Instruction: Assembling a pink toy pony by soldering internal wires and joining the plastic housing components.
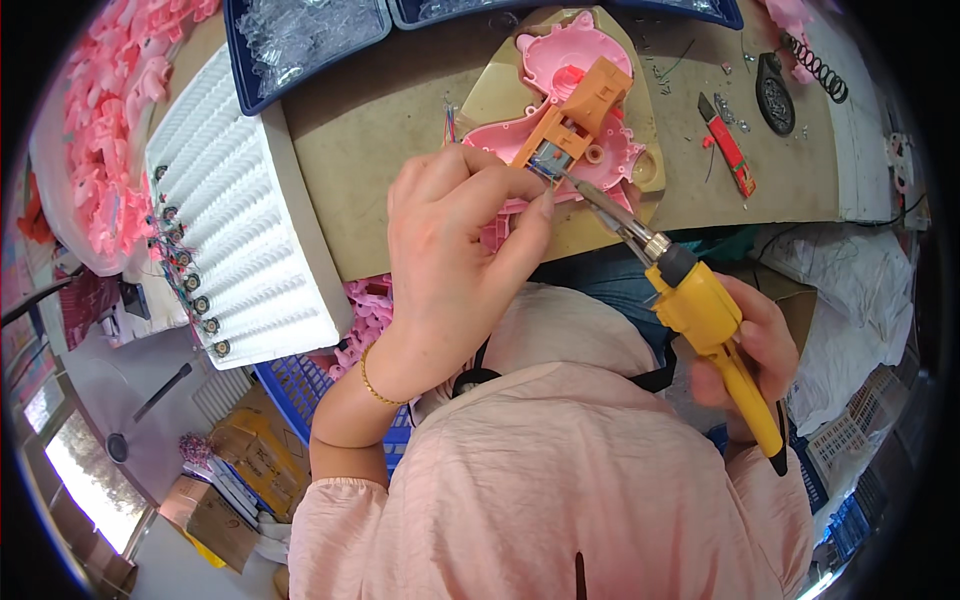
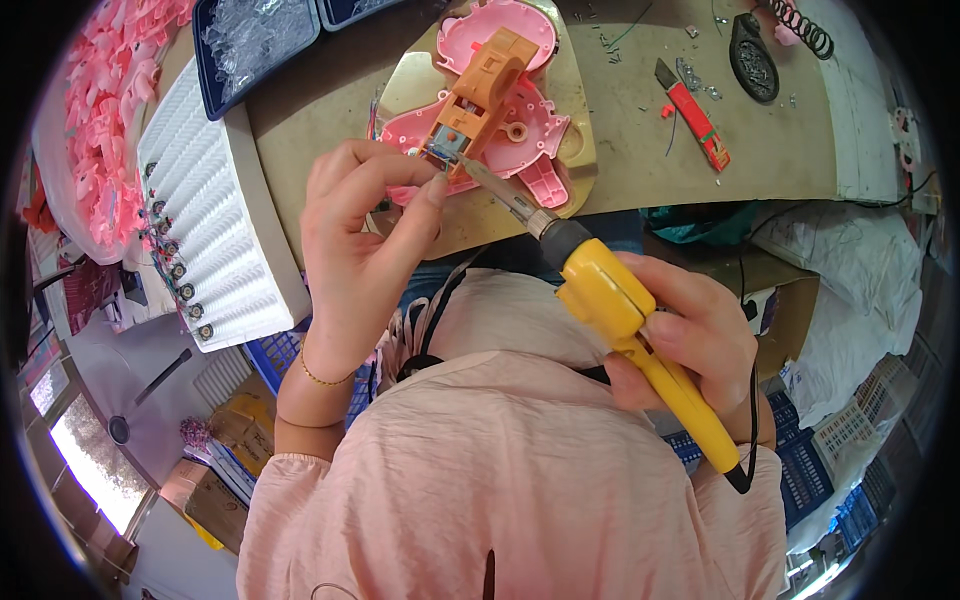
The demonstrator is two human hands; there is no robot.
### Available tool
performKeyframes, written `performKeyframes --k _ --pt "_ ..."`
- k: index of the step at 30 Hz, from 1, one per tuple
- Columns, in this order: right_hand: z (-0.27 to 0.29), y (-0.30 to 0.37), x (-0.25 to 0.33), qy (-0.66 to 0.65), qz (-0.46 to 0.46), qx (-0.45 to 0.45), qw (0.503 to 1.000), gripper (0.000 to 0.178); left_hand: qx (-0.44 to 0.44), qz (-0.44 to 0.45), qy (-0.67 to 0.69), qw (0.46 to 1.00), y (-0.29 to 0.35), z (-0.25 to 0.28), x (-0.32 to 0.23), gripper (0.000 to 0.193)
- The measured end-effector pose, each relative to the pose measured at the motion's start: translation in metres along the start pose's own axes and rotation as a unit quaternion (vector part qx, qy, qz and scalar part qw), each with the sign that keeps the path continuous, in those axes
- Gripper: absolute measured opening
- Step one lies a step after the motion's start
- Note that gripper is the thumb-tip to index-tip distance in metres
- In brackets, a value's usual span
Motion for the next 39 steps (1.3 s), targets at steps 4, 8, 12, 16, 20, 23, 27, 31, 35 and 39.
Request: performKeyframes --k 4,8,12,16,20,23,27,31,35,39 --pt "-0.001 0.002 0.000 0.000 -0.005 -0.012 1.000 0.051 -0.003 0.010 0.012 1.000 0.000 -0.001 0.002 0.007" --pt "0.000 0.005 -0.001 0.012 -0.030 0.002 0.999 0.053 -0.002 0.012 0.013 1.000 0.001 -0.001 0.002 0.007" --pt "0.002 0.008 -0.003 -0.024 -0.001 -0.024 0.999 0.053 -0.003 0.008 0.015 1.000 0.000 -0.002 0.002 0.006" --pt "0.010 0.021 -0.005 -0.043 -0.033 -0.022 0.998 0.054 -0.001 0.006 0.008 1.000 0.000 -0.001 0.002 0.006" --pt "0.013 0.023 -0.010 -0.060 -0.004 -0.111 0.992 0.054 0.008 0.010 0.010 1.000 -0.001 -0.001 0.002 0.007" --pt "0.025 0.038 -0.015 -0.029 -0.116 -0.209 0.971 0.055 -0.014 -0.016 -0.019 1.000 0.000 0.002 -0.003 0.012" --pt "0.059 0.056 -0.028 0.028 -0.119 -0.382 0.916 0.054 -0.081 -0.193 -0.200 0.957 0.008 0.010 -0.034 0.024" --pt "0.074 0.053 -0.032 -0.033 -0.130 -0.424 0.896 0.054 -0.021 -0.303 -0.380 0.874 -0.005 -0.020 -0.057 0.028" --pt "0.080 0.067 -0.028 -0.009 -0.123 -0.441 0.889 0.051 0.067 -0.320 -0.401 0.856 -0.024 -0.026 -0.073 0.030" --pt "0.089 0.082 -0.031 0.010 -0.133 -0.476 0.869 0.051 0.077 -0.245 -0.264 0.930 -0.074 -0.010 -0.072 0.032"
Point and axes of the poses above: each hand's wrist, its own y-axis away from the middle knuckle, its own z-axis out of the back of the hand, x = y × z, the point moved 6 cm from there along -y, towards the middle knuckle, and after that the axes turned 3 degrees about -x, right-handed, at the moved point
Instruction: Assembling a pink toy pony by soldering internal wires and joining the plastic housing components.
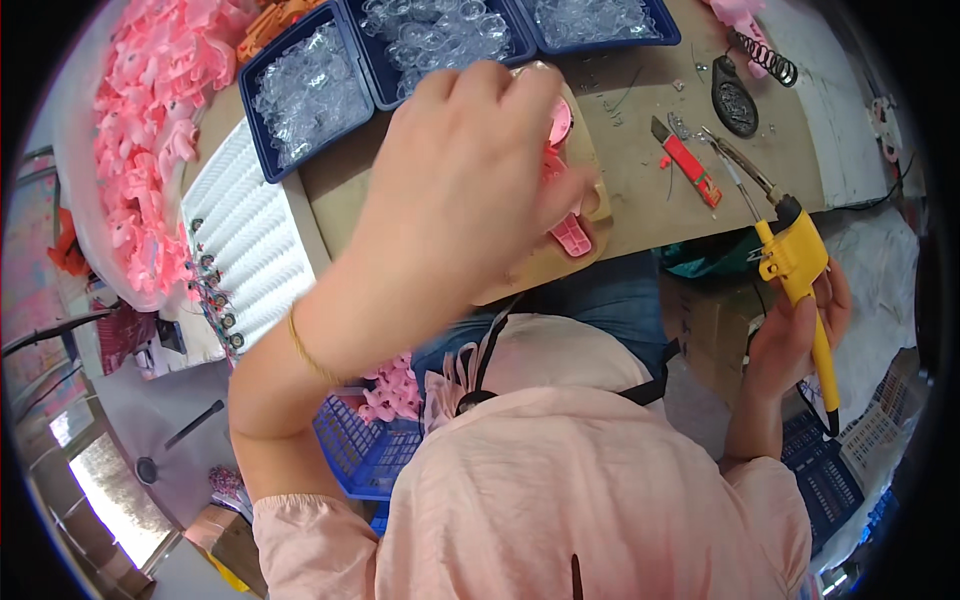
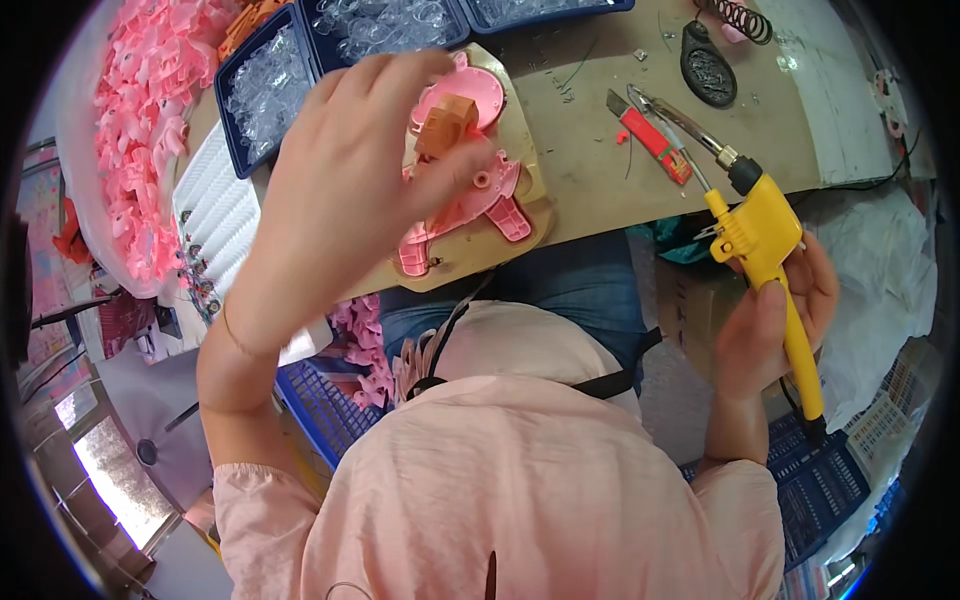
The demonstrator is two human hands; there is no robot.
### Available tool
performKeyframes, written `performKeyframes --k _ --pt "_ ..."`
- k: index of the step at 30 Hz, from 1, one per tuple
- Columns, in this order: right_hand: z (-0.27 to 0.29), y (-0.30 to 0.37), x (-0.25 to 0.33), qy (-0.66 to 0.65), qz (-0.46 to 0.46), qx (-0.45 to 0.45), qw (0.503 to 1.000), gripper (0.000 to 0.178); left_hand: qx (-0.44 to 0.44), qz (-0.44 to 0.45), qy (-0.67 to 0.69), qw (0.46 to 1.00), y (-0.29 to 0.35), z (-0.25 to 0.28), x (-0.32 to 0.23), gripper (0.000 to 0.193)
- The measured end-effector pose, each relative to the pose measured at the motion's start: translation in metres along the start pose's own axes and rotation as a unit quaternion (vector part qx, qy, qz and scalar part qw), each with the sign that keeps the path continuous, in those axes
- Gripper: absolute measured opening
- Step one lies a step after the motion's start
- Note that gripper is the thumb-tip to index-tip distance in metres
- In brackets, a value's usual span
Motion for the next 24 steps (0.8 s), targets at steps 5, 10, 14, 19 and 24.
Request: performKeyframes --k 5,10,14,19,24 --pt "0.008 -0.004 -0.008 -0.023 -0.041 -0.012 0.999 0.049 0.133 0.191 0.285 0.930 0.007 -0.045 0.055 0.032" --pt "-0.006 -0.008 -0.014 -0.024 -0.039 0.010 0.999 0.048 0.054 0.338 0.482 0.806 0.058 -0.056 0.090 0.030" --pt "-0.024 -0.012 -0.016 -0.035 -0.048 0.030 0.998 0.050 -0.077 0.200 0.161 0.963 0.071 -0.009 0.067 0.014" --pt "-0.049 -0.014 -0.014 -0.043 -0.046 0.068 0.996 0.051 -0.104 0.267 0.134 0.949 0.085 -0.012 0.041 0.012" --pt "-0.053 -0.012 -0.008 -0.039 -0.038 0.059 0.997 0.052 -0.076 0.281 0.183 0.939 0.079 -0.032 0.044 0.009"
Point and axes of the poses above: each hand's wrist, its own y-axis away from the middle knuckle, its own z-axis out of the back of the hand, x = y × z, the point moved 6 cm from there along -y, towards the middle knuckle, and after that the axes turned 3 degrees about -x, right-handed, at the moved point
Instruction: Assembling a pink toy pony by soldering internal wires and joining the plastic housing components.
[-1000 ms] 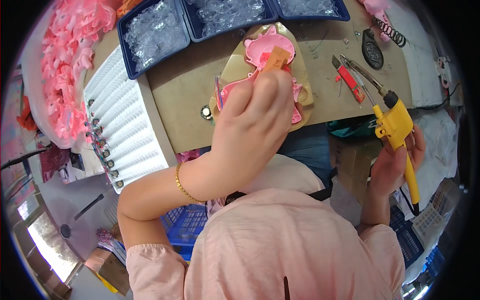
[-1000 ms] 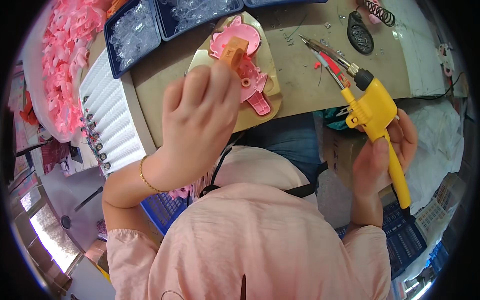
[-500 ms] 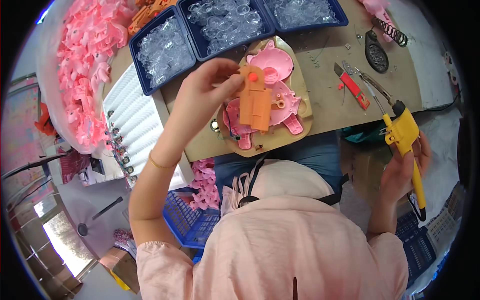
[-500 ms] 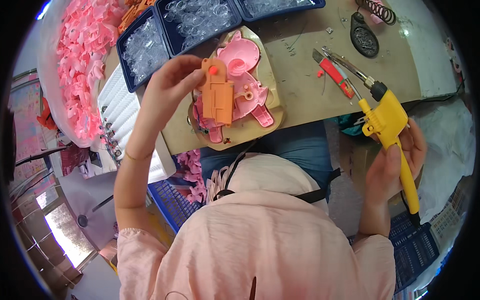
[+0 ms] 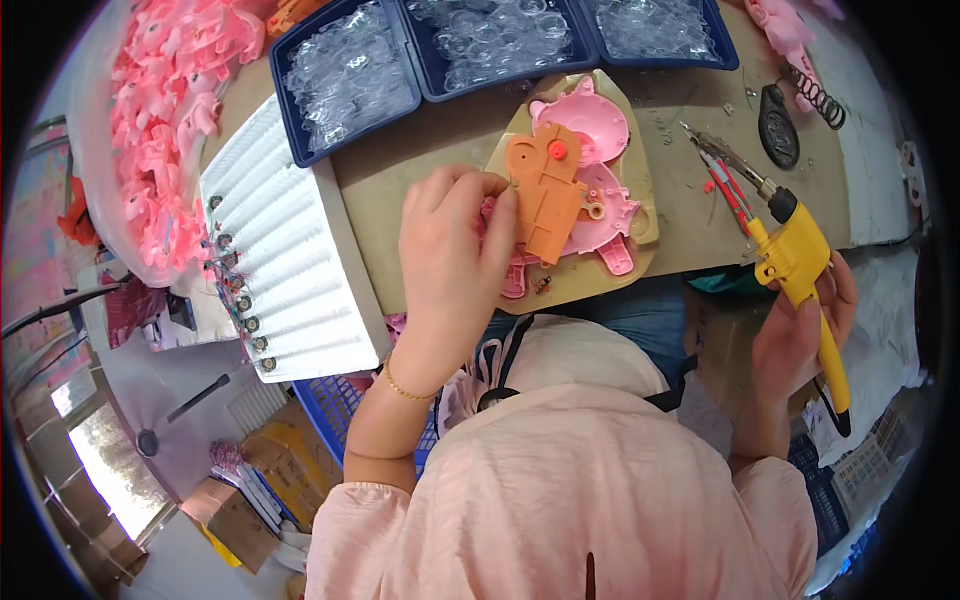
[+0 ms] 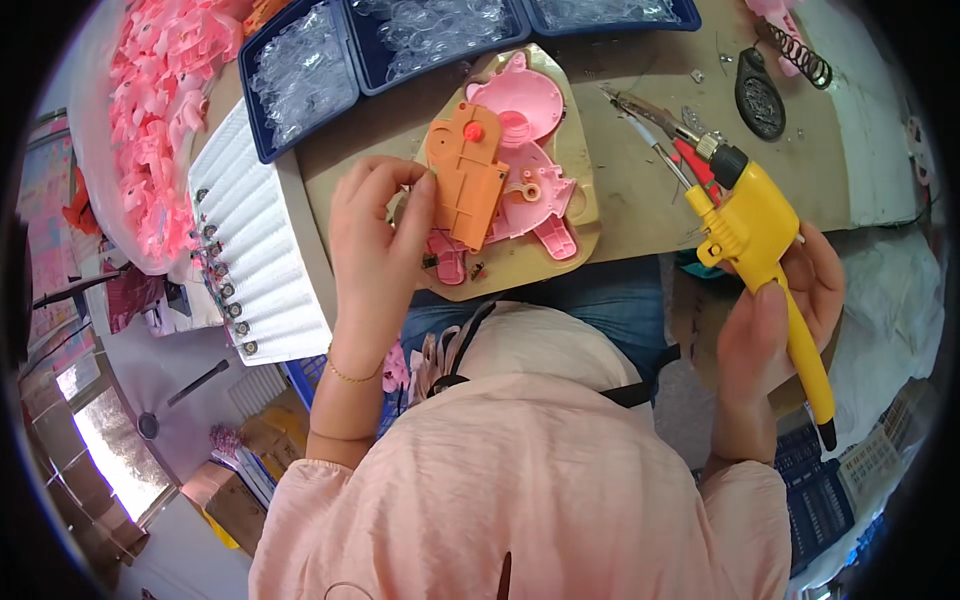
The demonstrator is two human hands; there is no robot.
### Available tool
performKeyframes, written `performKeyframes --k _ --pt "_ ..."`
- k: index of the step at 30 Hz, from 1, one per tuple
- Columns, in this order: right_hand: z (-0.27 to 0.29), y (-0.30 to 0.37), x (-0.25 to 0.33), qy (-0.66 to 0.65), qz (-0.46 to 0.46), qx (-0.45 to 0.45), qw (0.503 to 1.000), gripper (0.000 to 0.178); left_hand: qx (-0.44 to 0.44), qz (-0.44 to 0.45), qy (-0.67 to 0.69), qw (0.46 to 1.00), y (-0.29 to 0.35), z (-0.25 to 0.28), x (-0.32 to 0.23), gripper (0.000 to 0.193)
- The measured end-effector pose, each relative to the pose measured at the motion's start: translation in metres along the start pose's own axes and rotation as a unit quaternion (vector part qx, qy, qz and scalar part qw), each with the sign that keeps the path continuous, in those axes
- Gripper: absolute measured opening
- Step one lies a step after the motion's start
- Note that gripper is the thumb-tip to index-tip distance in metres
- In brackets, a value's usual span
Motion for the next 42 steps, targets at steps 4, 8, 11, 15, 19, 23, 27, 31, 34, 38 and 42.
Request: performKeyframes --k 4,8,11,15,19,23,27,31,34,38,42 --pt "0.007 0.010 0.003 0.019 0.008 0.017 1.000 0.052 -0.021 0.195 0.230 0.953 0.018 0.008 0.002 0.008" --pt "-0.005 0.019 0.002 -0.005 0.001 0.071 0.997 0.050 0.061 -0.003 0.107 0.992 0.005 -0.006 -0.027 0.010" --pt "-0.011 0.026 0.009 0.016 -0.019 0.095 0.995 0.054 0.071 -0.005 0.108 0.992 0.003 -0.014 -0.025 0.008" --pt "-0.012 0.032 0.010 0.030 -0.032 0.134 0.990 0.058 0.055 0.013 0.132 0.990 0.000 -0.013 -0.029 0.006" --pt "-0.016 0.036 0.010 -0.047 -0.022 0.190 0.980 0.056 0.092 -0.007 0.063 0.994 -0.006 -0.018 -0.027 0.008" --pt "-0.034 0.036 0.015 -0.056 0.083 0.280 0.955 0.057 0.083 0.009 0.083 0.993 -0.004 -0.020 -0.027 0.008" --pt "-0.049 0.034 0.020 -0.031 0.097 0.322 0.941 0.057 0.078 0.000 0.072 0.994 -0.002 -0.018 -0.026 0.010" --pt "-0.057 0.033 0.024 -0.001 0.114 0.362 0.925 0.058 0.070 -0.008 0.070 0.995 -0.001 -0.019 -0.027 0.009" --pt "-0.058 0.032 0.021 -0.006 0.094 0.357 0.929 0.054 0.050 0.012 0.092 0.994 -0.001 -0.020 -0.026 0.008" --pt "-0.058 0.034 0.017 -0.033 0.087 0.363 0.927 0.051 0.049 -0.004 0.072 0.996 -0.001 -0.020 -0.028 0.008" --pt "-0.060 0.034 0.017 -0.070 0.102 0.345 0.930 0.049 0.056 -0.010 0.066 0.996 -0.002 -0.021 -0.030 0.008"
Point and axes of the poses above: each hand's wrist, its own y-axis away from the middle knuckle, its own z-axis out of the back of the hand, x = y × z, the point moved 6 cm from there along -y, towards the middle knuckle, and after that the axes turned 3 degrees about -x, right-handed, at the moved point
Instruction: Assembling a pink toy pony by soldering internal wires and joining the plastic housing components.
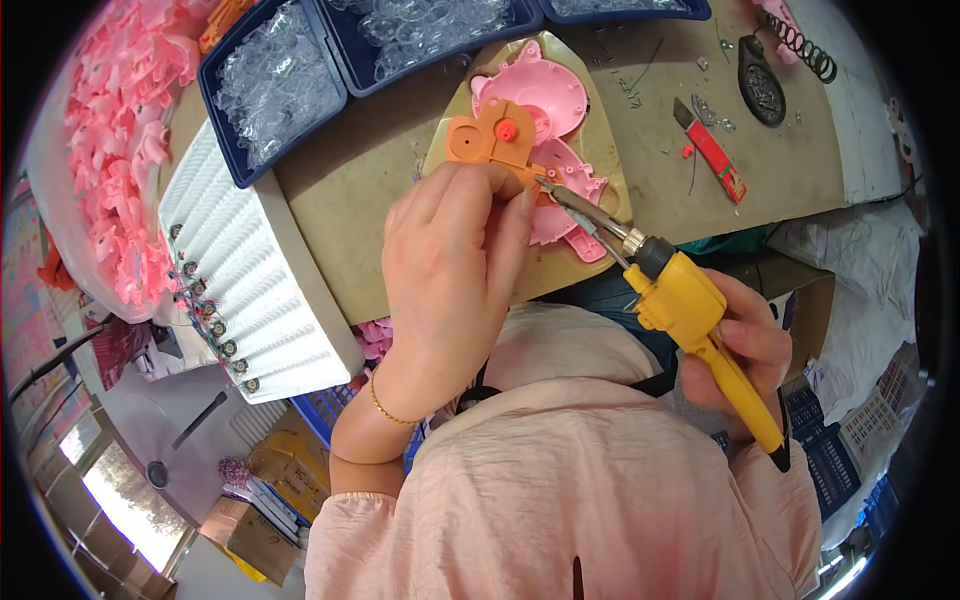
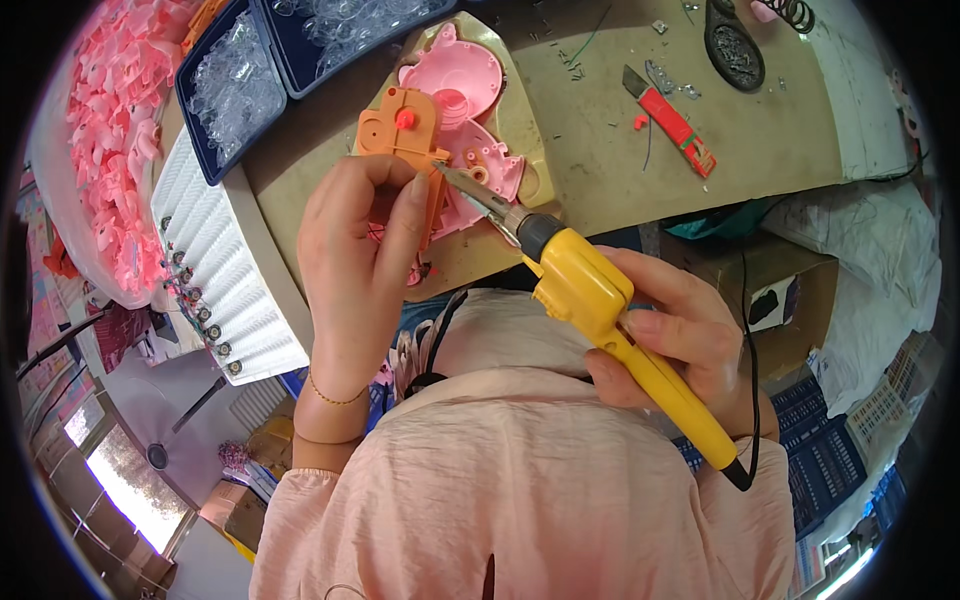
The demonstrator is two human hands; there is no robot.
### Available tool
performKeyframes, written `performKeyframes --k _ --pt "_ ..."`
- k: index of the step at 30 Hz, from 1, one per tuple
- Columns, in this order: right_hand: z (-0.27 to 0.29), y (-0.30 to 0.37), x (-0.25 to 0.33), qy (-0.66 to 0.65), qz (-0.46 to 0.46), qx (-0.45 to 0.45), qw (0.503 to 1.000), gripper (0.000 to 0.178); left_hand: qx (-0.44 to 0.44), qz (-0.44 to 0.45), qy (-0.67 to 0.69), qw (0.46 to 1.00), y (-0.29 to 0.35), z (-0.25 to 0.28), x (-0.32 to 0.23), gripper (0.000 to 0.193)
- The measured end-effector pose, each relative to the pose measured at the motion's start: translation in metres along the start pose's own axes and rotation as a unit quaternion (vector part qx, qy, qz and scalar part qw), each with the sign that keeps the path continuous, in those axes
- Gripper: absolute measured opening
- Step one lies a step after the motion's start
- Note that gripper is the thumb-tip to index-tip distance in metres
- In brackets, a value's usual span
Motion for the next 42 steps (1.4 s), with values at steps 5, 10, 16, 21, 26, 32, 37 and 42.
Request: performKeyframes --k 5,10,16,21,26,32,37,42 --pt "-0.001 0.005 -0.007 -0.096 -0.308 0.028 0.946 0.048 0.001 -0.007 -0.005 1.000 0.000 0.001 0.002 0.008" --pt "-0.005 -0.003 0.000 0.044 -0.168 0.092 0.980 0.049 0.003 -0.013 -0.008 1.000 -0.002 0.001 0.001 0.008" --pt "-0.005 -0.003 0.001 0.106 -0.082 0.056 0.989 0.050 0.004 -0.009 -0.004 1.000 -0.001 0.001 0.001 0.008" --pt "-0.003 0.000 0.009 0.131 0.020 0.028 0.991 0.047 0.004 -0.005 -0.005 1.000 -0.002 0.001 0.002 0.008" --pt "0.002 0.008 0.004 0.099 -0.020 0.062 0.993 0.054 0.005 0.001 -0.002 1.000 -0.002 0.001 0.002 0.008" --pt "0.004 0.006 0.007 0.085 -0.036 0.070 0.993 0.057 0.005 0.000 -0.005 1.000 -0.002 0.001 0.002 0.008" --pt "-0.004 0.003 0.005 0.003 -0.030 0.053 0.998 0.053 0.006 0.000 -0.001 1.000 0.000 0.002 0.002 0.008" --pt "-0.007 -0.003 -0.002 0.033 -0.106 0.023 0.994 0.049 0.010 0.001 -0.005 1.000 0.000 0.000 0.004 0.009"
Point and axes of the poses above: each hand's wrist, its own y-axis away from the middle knuckle, its own z-axis out of the back of the hand, x = y × z, the point moved 6 cm from there along -y, towards the middle knuckle, and after that the axes turned 3 degrees about -x, right-handed, at the moved point
